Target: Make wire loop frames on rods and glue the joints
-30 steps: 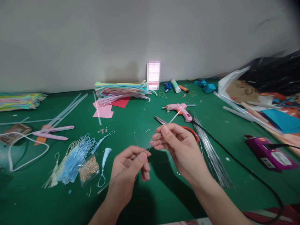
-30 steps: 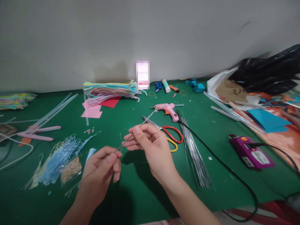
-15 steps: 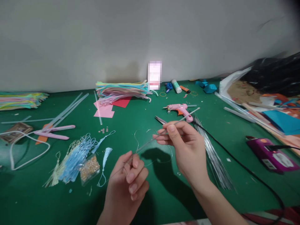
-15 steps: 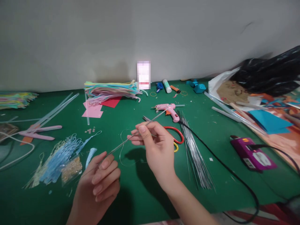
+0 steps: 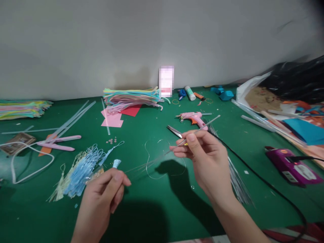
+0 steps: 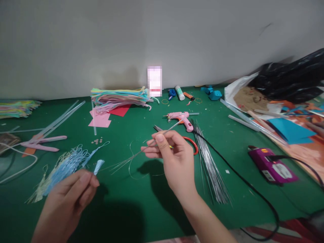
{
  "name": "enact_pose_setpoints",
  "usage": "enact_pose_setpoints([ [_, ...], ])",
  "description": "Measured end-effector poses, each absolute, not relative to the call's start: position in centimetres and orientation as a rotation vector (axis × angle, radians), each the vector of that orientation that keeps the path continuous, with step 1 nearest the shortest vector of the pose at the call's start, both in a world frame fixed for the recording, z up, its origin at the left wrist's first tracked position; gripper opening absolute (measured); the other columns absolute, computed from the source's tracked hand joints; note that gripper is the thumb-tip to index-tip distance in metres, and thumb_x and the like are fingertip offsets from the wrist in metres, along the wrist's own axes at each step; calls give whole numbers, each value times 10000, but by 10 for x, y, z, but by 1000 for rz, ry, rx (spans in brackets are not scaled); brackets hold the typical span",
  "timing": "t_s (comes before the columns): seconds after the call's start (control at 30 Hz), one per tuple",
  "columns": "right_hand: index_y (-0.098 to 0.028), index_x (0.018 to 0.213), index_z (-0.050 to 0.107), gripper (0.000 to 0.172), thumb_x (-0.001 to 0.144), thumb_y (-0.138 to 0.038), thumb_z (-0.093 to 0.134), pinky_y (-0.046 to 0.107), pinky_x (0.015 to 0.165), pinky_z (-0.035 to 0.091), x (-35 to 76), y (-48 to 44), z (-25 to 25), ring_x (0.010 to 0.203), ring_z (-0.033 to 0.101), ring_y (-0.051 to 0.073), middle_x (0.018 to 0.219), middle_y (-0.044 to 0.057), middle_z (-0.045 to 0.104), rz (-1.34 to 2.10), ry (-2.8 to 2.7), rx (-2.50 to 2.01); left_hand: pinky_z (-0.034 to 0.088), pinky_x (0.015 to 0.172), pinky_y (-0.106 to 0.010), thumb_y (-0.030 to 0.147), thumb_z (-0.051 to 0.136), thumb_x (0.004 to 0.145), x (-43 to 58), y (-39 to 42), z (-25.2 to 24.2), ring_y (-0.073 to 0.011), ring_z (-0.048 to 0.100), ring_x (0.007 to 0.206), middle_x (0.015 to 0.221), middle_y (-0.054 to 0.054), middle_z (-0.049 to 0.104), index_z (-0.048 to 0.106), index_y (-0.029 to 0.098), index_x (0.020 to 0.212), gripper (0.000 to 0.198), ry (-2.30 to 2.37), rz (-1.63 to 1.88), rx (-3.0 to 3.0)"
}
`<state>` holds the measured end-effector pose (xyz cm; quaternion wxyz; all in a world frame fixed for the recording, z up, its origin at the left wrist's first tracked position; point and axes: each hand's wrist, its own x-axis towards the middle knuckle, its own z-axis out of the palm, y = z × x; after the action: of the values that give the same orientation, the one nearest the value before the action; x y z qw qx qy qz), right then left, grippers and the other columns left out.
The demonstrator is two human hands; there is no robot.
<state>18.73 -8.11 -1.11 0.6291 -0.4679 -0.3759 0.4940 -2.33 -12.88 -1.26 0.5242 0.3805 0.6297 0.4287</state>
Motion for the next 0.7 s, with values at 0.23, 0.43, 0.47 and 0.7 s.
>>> enact_pose_setpoints([
  [0.23,-190,766,635,206,789,-378,717,188,520,592,191,-79,-4,591,712,132,693,-16,684,1183,-796,-1052,360,501,-235,393,655,759,-30,-114,-11,-126,499,558,718,11,631,715,250,693,169,1754,1082,1462],
  [0.43,-194,787,654,175,783,-350,733,149,556,587,193,-73,-6,641,730,132,696,-25,690,1204,-691,-1010,370,477,-208,308,673,746,-15,-108,-25,-100,477,532,684,14,587,675,218,703,100,1575,1163,1243],
  [0.47,-194,786,654,172,783,-348,733,150,565,588,193,-73,-7,645,730,130,699,-24,693,1188,-678,-1010,371,473,-206,304,669,751,-12,-109,-27,-95,465,522,680,14,581,675,213,711,99,1557,1175,1210],
  [0.7,-196,774,662,163,770,-336,745,149,594,589,192,-67,-11,576,690,77,723,-25,699,1113,-627,-1000,368,433,-193,269,709,736,1,-122,-41,-84,471,509,673,6,586,686,194,683,95,1460,1262,1008],
])
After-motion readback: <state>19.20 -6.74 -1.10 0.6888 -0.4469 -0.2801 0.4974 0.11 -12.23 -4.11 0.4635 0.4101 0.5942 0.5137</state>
